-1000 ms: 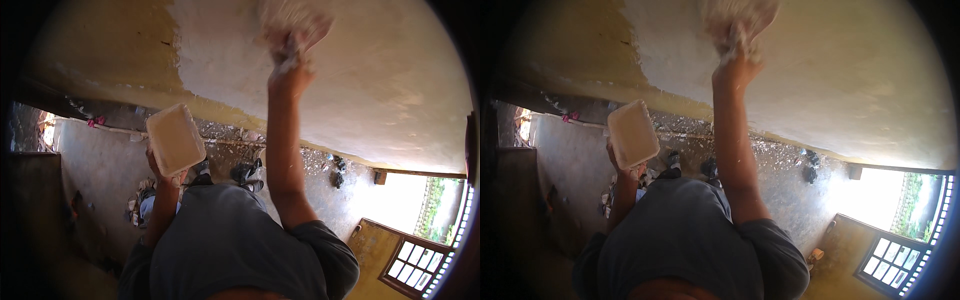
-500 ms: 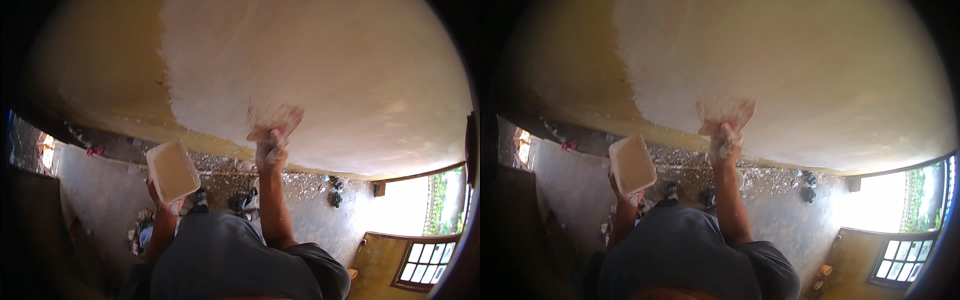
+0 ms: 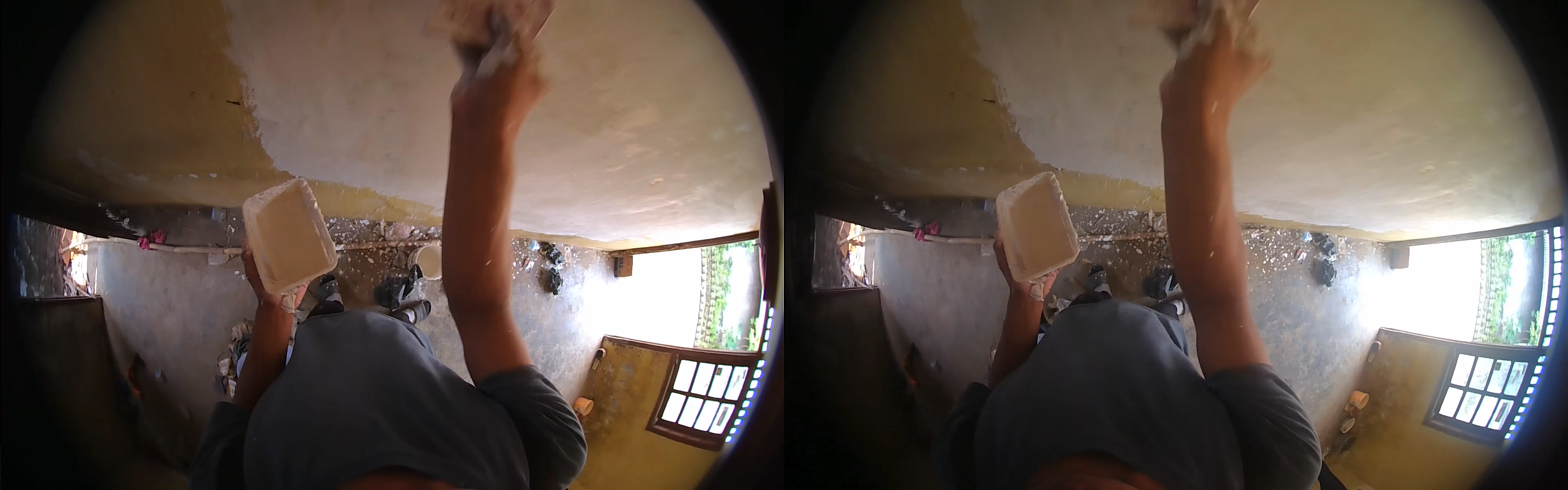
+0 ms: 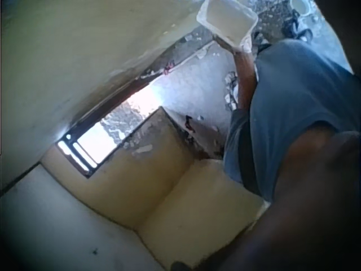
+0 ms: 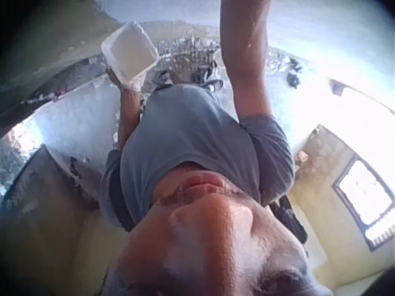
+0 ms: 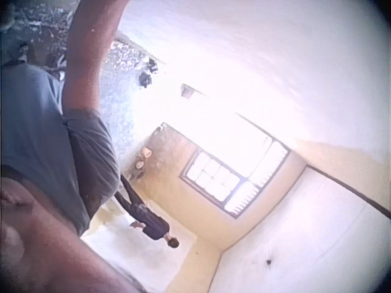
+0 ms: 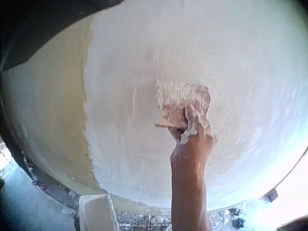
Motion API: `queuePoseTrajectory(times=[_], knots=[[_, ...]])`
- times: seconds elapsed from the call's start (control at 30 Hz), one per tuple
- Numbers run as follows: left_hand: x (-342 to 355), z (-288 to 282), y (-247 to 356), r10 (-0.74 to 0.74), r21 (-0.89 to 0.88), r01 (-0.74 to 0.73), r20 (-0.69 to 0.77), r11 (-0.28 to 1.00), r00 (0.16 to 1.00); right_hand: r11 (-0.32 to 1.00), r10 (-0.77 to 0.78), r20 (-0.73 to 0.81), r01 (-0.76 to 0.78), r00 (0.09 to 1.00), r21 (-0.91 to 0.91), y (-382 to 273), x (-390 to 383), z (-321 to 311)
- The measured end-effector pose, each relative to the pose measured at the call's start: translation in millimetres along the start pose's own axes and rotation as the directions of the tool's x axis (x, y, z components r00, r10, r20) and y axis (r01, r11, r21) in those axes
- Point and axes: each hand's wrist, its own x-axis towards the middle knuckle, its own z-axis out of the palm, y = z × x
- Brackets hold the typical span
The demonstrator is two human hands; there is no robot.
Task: The person applies a white plaster substance to a wall using a putty knife. They hold a small container of the substance in one hand while spreading it across the wall surface with the tool.
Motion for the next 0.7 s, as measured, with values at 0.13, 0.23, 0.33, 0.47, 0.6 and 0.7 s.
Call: queuePoseTrajectory(times=[0.13,0.23,0.33,0.47,0.6,0.7], knots=[[-2,-29,3,-0.017,0.008,0.018,-0.053,1.0,0.998,0.934,0.314,-0.24,-0.344,0.919,-0.096,56,-89,-88],[-3,-4,-8,0.064,0.063,-0.046,-0.335,0.997,0.94,0.83,0.48,-0.352,-0.546,0.803,-0.114,110,-135,-199],[1,-22,0,-0.038,-0.003,0.038,-0.146,0.999,0.989,0.702,0.553,-0.535,-0.703,0.639,-0.114,139,-193,-292],[2,8,-8,0.131,0.106,-0.095,-0.418,0.99,0.899,0.798,0.541,-0.348,-0.598,0.766,-0.074,87,-176,-237],[6,1,-7,0.1,0.077,-0.085,-0.21,0.993,0.973,0.999,0.041,0.236,-0.041,0.971,-0.007,-7,-48,-96],[12,9,-12,0.127,0.093,-0.113,-0.166,0.989,0.978,0.938,-0.31,0.448,0.347,0.839,0.0,-91,35,42]])
